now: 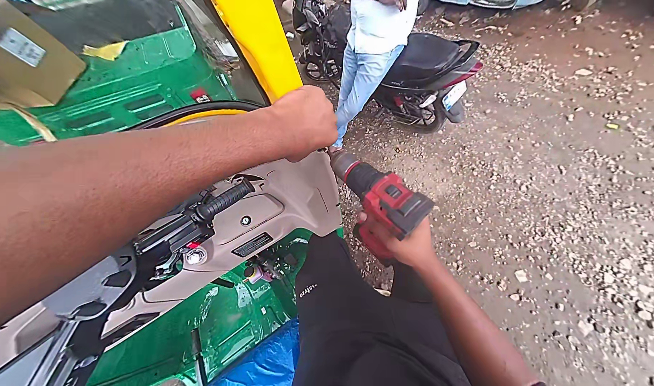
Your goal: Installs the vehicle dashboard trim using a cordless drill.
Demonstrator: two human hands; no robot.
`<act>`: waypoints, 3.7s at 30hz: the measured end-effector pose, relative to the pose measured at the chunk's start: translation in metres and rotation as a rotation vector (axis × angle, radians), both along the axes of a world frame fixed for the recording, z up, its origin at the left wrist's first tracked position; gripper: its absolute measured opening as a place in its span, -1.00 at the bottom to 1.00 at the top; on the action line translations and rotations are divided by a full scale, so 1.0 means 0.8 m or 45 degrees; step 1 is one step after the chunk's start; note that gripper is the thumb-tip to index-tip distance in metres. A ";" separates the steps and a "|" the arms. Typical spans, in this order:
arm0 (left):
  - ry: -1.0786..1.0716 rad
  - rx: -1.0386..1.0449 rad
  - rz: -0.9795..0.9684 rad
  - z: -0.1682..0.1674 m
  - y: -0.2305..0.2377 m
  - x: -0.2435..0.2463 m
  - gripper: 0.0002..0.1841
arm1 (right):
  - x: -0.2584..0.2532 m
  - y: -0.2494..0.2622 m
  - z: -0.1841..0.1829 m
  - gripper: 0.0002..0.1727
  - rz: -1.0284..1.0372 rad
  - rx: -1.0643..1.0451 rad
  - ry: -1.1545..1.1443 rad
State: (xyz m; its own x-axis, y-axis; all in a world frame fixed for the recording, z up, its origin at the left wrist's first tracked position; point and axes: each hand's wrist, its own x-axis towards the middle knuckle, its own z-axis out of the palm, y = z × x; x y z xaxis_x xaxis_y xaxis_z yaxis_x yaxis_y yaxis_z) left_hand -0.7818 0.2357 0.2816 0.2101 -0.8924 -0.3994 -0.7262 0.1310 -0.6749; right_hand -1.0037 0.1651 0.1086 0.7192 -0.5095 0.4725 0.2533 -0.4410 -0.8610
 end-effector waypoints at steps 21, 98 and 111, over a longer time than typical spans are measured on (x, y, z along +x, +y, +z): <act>-0.013 -0.040 0.146 -0.011 -0.006 -0.007 -0.75 | 0.002 0.014 0.010 -0.68 -0.091 0.034 0.146; -0.087 0.168 0.312 -0.013 -0.030 -0.009 -0.75 | 0.003 0.015 0.030 -0.28 -0.087 -0.207 0.223; 0.109 0.189 -0.024 -0.110 -0.026 -0.009 -0.43 | -0.039 -0.025 -0.219 -0.60 0.033 0.344 0.194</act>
State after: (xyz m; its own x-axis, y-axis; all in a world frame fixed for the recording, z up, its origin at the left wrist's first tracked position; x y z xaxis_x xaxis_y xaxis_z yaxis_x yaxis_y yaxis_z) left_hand -0.7890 0.2149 0.1938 0.1536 -0.8259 -0.5426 -0.7767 0.2385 -0.5829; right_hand -1.0352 0.1454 -0.0666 0.7858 -0.5825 0.2080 0.1205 -0.1857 -0.9752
